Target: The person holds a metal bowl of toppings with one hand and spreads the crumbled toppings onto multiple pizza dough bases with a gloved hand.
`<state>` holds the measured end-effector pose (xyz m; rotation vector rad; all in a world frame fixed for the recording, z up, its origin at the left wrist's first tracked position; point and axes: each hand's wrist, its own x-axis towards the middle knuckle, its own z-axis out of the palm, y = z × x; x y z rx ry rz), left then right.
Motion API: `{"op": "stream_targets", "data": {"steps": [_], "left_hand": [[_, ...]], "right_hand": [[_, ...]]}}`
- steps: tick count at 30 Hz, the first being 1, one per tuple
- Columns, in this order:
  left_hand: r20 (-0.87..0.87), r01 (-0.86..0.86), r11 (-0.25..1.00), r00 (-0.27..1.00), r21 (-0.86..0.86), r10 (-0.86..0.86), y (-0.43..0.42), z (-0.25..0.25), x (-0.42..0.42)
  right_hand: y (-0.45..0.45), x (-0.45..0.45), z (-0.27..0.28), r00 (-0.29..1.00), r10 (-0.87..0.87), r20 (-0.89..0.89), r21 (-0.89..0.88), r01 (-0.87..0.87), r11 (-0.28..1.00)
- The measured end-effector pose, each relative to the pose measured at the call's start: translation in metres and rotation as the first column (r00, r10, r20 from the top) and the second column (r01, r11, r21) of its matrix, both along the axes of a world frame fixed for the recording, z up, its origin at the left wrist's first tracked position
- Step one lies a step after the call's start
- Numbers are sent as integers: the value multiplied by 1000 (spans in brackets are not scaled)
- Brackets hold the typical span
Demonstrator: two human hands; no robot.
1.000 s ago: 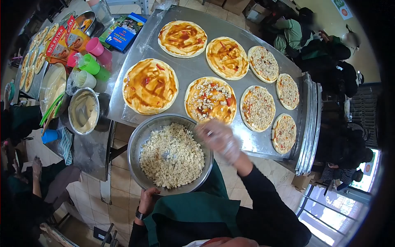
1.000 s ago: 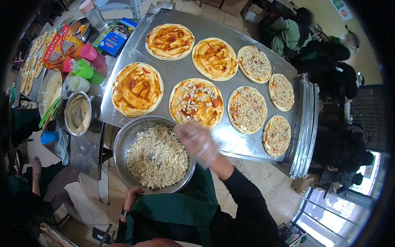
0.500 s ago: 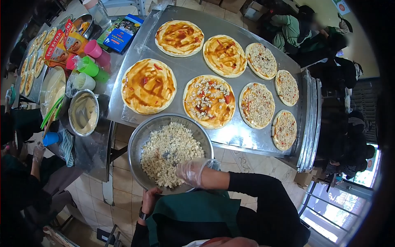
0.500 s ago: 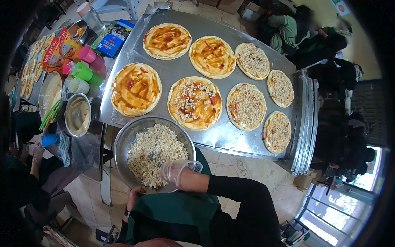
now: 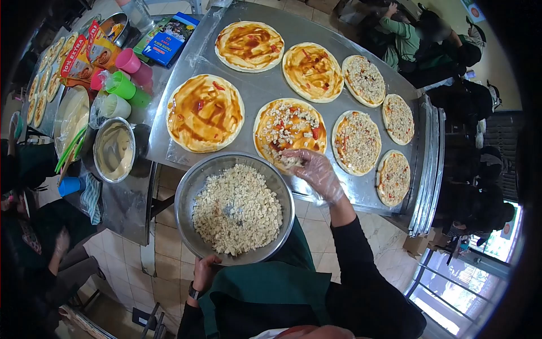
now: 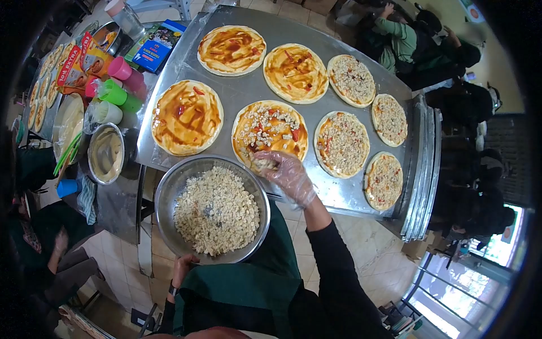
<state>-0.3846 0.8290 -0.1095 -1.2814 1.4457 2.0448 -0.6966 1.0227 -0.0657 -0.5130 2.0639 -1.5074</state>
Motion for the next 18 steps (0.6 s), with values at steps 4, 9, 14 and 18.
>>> {"op": "stream_targets", "data": {"steps": [4, 9, 14, 18], "left_hand": [[-73, 214, 959, 970, -183, -230, -6, 1, 1], [-67, 373, 858, 904, -352, -421, -9, -5, 4], [-41, 236, 962, 969, -140, -244, -9, -14, 11], [-71, 256, 891, 951, -376, -303, -2, -21, 18]], "right_hand": [[9, -9, -12, 940, 112, -321, 377, 19, 926], [32, -14, -21, 890, 155, -429, 482, 81, 872], [46, -22, -21, 901, 36, -433, 464, 189, 866], [35, -16, -19, 925, 48, -376, 445, 134, 886]]}}
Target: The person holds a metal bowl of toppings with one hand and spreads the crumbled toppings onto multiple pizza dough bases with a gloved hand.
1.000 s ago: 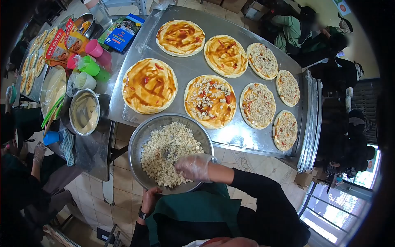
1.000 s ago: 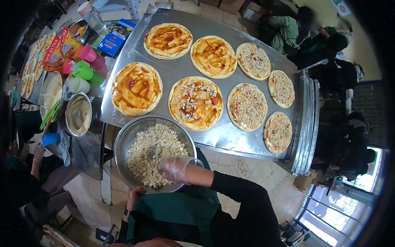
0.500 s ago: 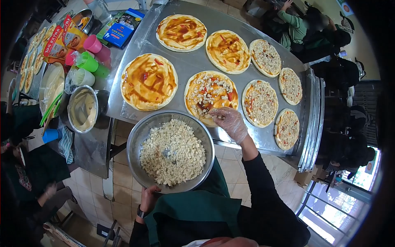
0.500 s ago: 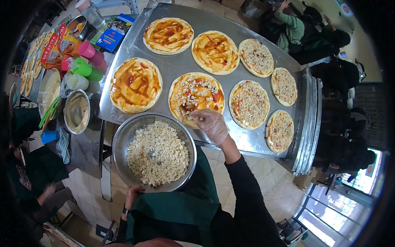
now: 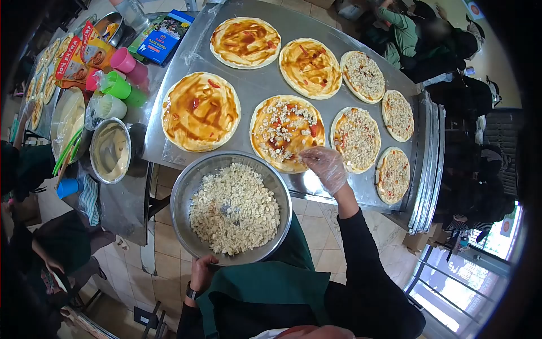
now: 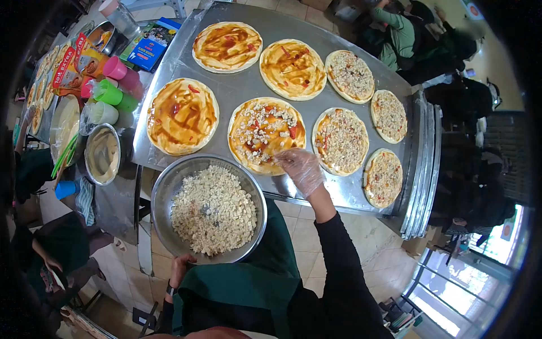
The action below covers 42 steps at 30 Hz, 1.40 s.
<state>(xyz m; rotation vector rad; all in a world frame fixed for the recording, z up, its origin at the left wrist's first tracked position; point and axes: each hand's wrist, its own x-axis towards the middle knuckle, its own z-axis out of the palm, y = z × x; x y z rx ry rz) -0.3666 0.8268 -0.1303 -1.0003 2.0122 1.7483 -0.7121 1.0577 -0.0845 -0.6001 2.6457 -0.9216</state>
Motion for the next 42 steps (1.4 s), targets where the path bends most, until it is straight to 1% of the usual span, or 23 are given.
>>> {"op": "stream_targets", "data": {"steps": [2, 5, 8, 10, 11, 14, 17, 20, 23, 24, 26, 29, 30, 32, 33, 34, 35, 36, 37, 38, 39, 41, 42], "left_hand": [[10, 12, 1000, 1000, -8, -12, -1, 6, -5], [30, -42, 998, 999, 50, 40, 1, 21, -17], [-16, -94, 992, 995, 87, 95, 3, 13, -12], [-41, -7, 1000, 999, 29, 8, -2, -7, 3], [-45, 8, 1000, 999, 19, -7, -2, -6, 2], [-46, -10, 1000, 999, 26, 11, 0, 6, -6], [-106, 238, 954, 960, -184, -260, -8, 4, -4], [-51, 85, 996, 995, -39, -87, -5, 5, -5], [-9, -41, 995, 999, 86, 42, -3, -2, -2], [30, -102, 984, 995, 148, 98, -2, 8, -11], [190, -276, 903, 956, 328, 223, -3, 33, -31], [153, -344, 872, 939, 348, 309, -1, 26, -27], [146, -338, 878, 941, 338, 306, 0, 26, -28], [131, -325, 891, 946, 318, 298, 1, 26, -29], [110, -258, 926, 965, 276, 237, 0, 25, -28], [92, -189, 954, 981, 233, 172, -2, 23, -24], [76, -118, 975, 992, 186, 106, -4, 20, -20], [-5, -34, 993, 999, 116, 34, -6, 7, -9], [-80, 45, 998, 996, 38, -42, -6, -13, 6], [-91, 26, 998, 996, 60, -20, -7, -13, 6], [-101, 7, 997, 995, 82, 1, -7, -5, -2], [40, -223, 922, 974, 318, 222, -2, 20, -16], [16, -207, 924, 977, 322, 213, -2, 19, -15]], "right_hand": [[-2, 2, -3, 998, 42, 45, 9, -43, 999], [0, -2, 0, 997, 22, -72, 6, -21, 1000], [10, -14, -8, 984, 17, -179, 32, -11, 999], [2, -18, -6, 984, -1, -179, 72, 14, 997], [-3, -20, -4, 984, -12, -180, 92, 29, 995], [-21, -24, 1, 995, -15, -102, -58, 9, 998], [-30, -29, 1, 986, -52, -159, -44, 45, 998], [-34, -28, 5, 997, -13, -73, -109, 5, 994], [-44, -21, 10, 1000, 4, -22, -58, -5, 998], [-44, -21, 8, 1000, -2, -16, -92, 1, 996], [-43, -21, 6, 1000, -12, -1, -157, 12, 988], [-42, -14, 23, 945, -58, -322, -216, -14, 976], [-43, -6, 27, 979, -184, -90, -268, 154, 951], [-51, 21, 48, 999, -24, -34, -295, 13, 955], [-52, 33, 43, 981, 194, -25, -225, -194, 955], [-54, 54, 26, 948, 318, 18, -279, -301, 912], [-52, 74, 4, 881, 445, -163, -424, -469, 774], [-51, 93, -5, 821, 568, -67, -215, -567, 795], [-50, 112, -15, 733, 679, 38, -2, -679, 734], [-60, 121, 1, 615, 774, 154, 457, -738, 496], [-60, 129, -3, 620, 783, 41, 419, -722, 550], [-60, 140, -7, 622, 762, -181, 329, -692, 642], [-65, 140, -5, 617, 787, -29, 326, -738, 591]]}}
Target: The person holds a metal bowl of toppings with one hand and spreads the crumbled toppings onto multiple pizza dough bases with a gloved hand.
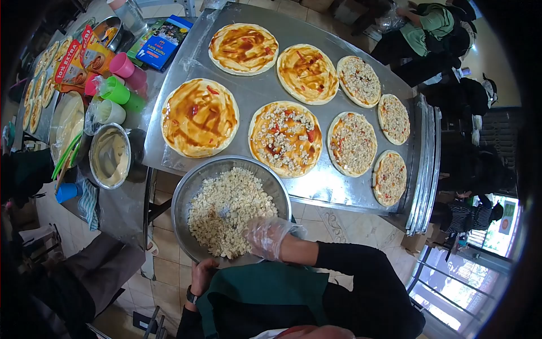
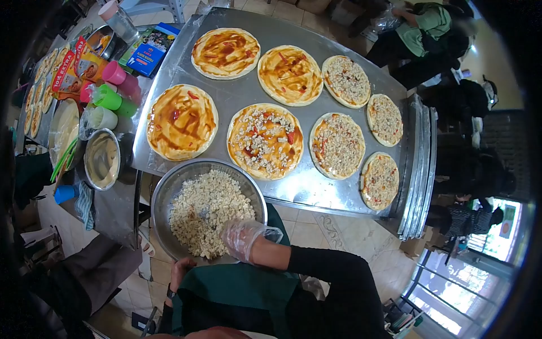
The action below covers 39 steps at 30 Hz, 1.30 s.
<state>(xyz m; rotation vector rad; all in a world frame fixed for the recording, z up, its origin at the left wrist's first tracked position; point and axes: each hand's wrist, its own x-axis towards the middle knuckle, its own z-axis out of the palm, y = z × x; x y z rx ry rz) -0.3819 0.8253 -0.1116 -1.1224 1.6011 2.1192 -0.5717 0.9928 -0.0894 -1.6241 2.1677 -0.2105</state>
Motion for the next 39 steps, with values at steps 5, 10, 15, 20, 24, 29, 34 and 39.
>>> {"op": "stream_targets", "data": {"steps": [5, 10, 15, 20, 24, 29, 34, 39], "left_hand": [[39, 280, 925, 959, -258, -279, -3, 0, 1], [35, 130, 985, 991, -111, -127, 3, -14, 7], [49, 54, 997, 997, -46, -51, 0, -9, 1], [89, 24, 993, 996, -112, -14, 5, -2, -4], [100, 86, 995, 992, -48, -80, -1, -5, 0], [20, 210, 972, 978, -108, -209, -3, -9, 8], [83, 382, 880, 924, -281, -374, -5, -17, 12], [147, 458, 783, 886, -422, -439, -5, -7, 4]], "right_hand": [[-11, -8, 7, 979, 17, 205, 225, -64, 972], [0, -35, -16, 841, -134, 524, -237, 295, 926], [4, -83, 33, 304, -263, 916, 26, 609, 793], [50, -121, 37, -12, -345, 939, 142, 925, 354], [93, -157, -9, 332, -799, 501, -70, 936, 344], [98, -181, -23, 391, -857, 335, -154, 920, 359], [93, -201, -13, 428, -863, 269, -188, 902, 389], [87, -219, -7, 469, -851, 237, -161, 883, 442]]}}
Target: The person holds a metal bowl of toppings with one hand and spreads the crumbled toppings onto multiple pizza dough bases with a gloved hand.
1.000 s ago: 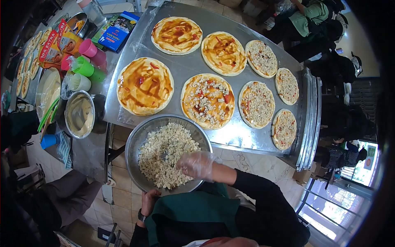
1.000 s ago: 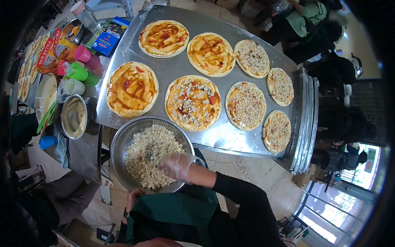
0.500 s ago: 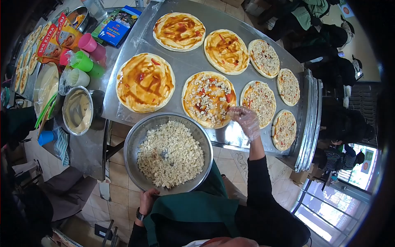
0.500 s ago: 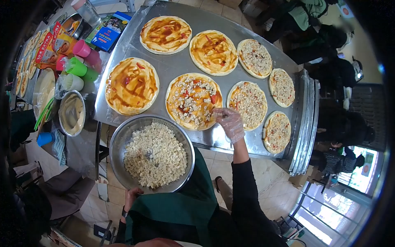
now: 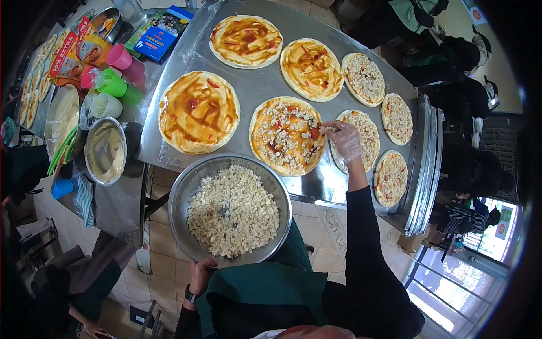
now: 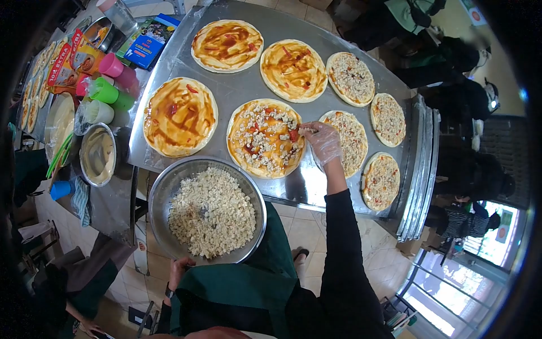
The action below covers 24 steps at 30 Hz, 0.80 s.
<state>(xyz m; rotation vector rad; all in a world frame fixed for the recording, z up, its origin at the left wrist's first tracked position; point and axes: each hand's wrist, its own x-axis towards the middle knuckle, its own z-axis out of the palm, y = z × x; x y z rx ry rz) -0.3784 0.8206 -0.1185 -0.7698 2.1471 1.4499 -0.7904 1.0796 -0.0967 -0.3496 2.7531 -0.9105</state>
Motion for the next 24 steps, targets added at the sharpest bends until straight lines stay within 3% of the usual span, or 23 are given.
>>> {"op": "stream_targets", "data": {"steps": [2, 6, 9, 11, 14, 15, 17, 21, 24], "left_hand": [[-12, 29, 999, 999, -29, -30, 0, 3, -2], [-49, -96, 994, 994, 59, 99, 3, -4, 4], [-3, -146, 980, 989, 135, 148, 3, 2, -1], [65, -226, 956, 974, 186, 217, 4, 6, -5], [64, -1, 999, 998, 44, -2, 3, 4, -6], [52, -58, 994, 997, 91, 54, 3, 3, -5], [37, -169, 968, 986, 187, 165, 4, 2, -2], [27, -180, 969, 984, 172, 178, 7, -4, 3], [56, -217, 948, 976, 233, 210, 5, 2, -3]], "right_hand": [[0, -10, -6, 1000, 10, 4, -23, -10, 1000], [-9, -29, -7, 997, 78, 7, -73, -77, 994], [-27, -42, -9, 992, 112, -49, 28, -111, 993], [-41, -46, -10, 994, 108, -25, -20, -109, 994], [-62, -48, -4, 983, 182, -27, -54, -183, 982], [-66, -49, -3, 975, 218, -34, -57, -220, 974], [-71, -49, -5, 972, 233, -7, 6, -233, 972], [-66, -46, -9, 957, 263, -121, 161, -242, 957], [-48, -35, -2, 982, 171, -81, 218, -150, 964]]}}
